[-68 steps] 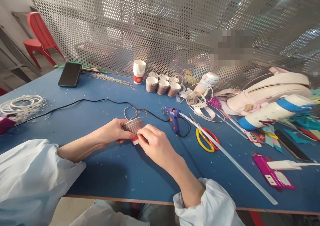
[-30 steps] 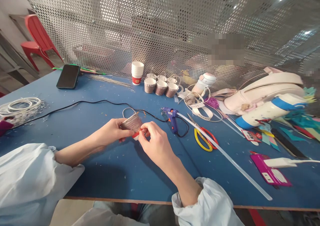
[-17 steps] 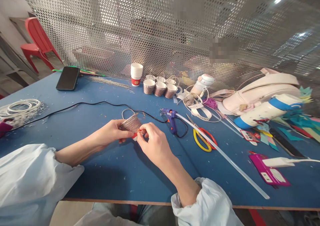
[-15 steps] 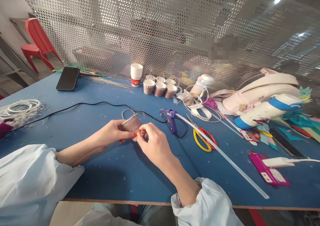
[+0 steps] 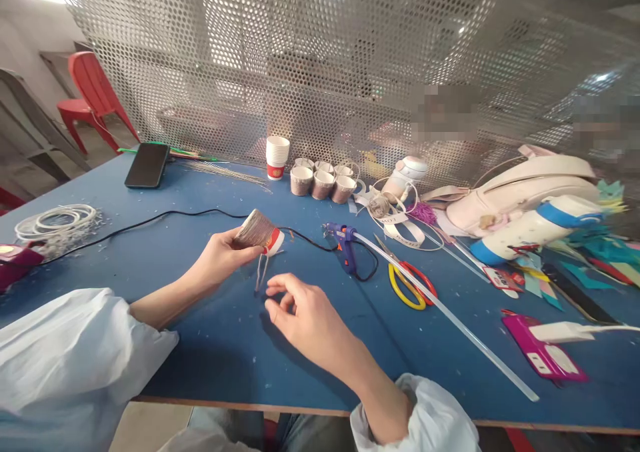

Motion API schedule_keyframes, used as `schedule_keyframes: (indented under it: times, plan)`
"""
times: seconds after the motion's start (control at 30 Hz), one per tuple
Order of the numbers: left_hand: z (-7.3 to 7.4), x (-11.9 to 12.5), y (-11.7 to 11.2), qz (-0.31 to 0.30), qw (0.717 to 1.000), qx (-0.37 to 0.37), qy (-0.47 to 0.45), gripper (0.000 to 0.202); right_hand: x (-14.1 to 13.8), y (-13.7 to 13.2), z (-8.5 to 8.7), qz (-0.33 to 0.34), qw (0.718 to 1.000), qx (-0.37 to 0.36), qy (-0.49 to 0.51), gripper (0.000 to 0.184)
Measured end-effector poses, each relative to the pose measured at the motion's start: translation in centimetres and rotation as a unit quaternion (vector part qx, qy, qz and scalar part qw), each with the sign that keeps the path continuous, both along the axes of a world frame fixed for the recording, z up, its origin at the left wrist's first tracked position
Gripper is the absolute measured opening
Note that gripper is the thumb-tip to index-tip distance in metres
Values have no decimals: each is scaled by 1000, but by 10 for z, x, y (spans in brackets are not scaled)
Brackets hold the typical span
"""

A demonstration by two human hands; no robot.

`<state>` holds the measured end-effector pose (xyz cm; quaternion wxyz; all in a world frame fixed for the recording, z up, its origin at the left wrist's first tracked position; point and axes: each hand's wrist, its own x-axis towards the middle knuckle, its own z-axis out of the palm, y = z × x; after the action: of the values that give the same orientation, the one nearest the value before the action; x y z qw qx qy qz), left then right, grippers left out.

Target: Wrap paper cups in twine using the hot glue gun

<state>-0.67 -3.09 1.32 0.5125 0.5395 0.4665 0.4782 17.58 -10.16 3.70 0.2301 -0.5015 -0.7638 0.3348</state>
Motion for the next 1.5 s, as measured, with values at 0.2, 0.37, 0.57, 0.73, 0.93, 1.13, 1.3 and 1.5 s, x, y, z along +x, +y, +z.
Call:
schedule_keyframes:
  times: [0.2, 0.37, 0.57, 0.73, 0.93, 1.13, 1.3, 1.5]
  plan:
    - [-6, -8, 11, 37, 998, -19, -47, 21, 23, -32, 2, 65, 991, -28, -111, 25]
    - [-4, -9, 12, 31, 996, -13, -79, 23, 87, -11, -6, -162, 974, 7, -156, 27]
    - [-7, -5, 10, 6, 995, -52, -91, 27, 123, 68, -31, -260, 959, 62, -95, 42]
    - [-16, -6, 15, -28, 989, -95, -107, 33, 108, 115, -39, -202, 975, 50, -77, 33]
    - [-21, -8, 18, -48, 987, -112, -102, 32, 95, 115, -40, -244, 963, 77, -85, 27]
    - [-19, -5, 15, -49, 989, -102, -91, 28, 73, 80, -26, -207, 977, 29, 44, 34]
    - [-17, -1, 12, -34, 994, -87, -64, 26, 52, 45, -14, -109, 992, 7, 70, 27]
    - [-14, 1, 9, -17, 997, -71, -3, 24, 34, 23, -12, -91, 989, 116, -12, 18]
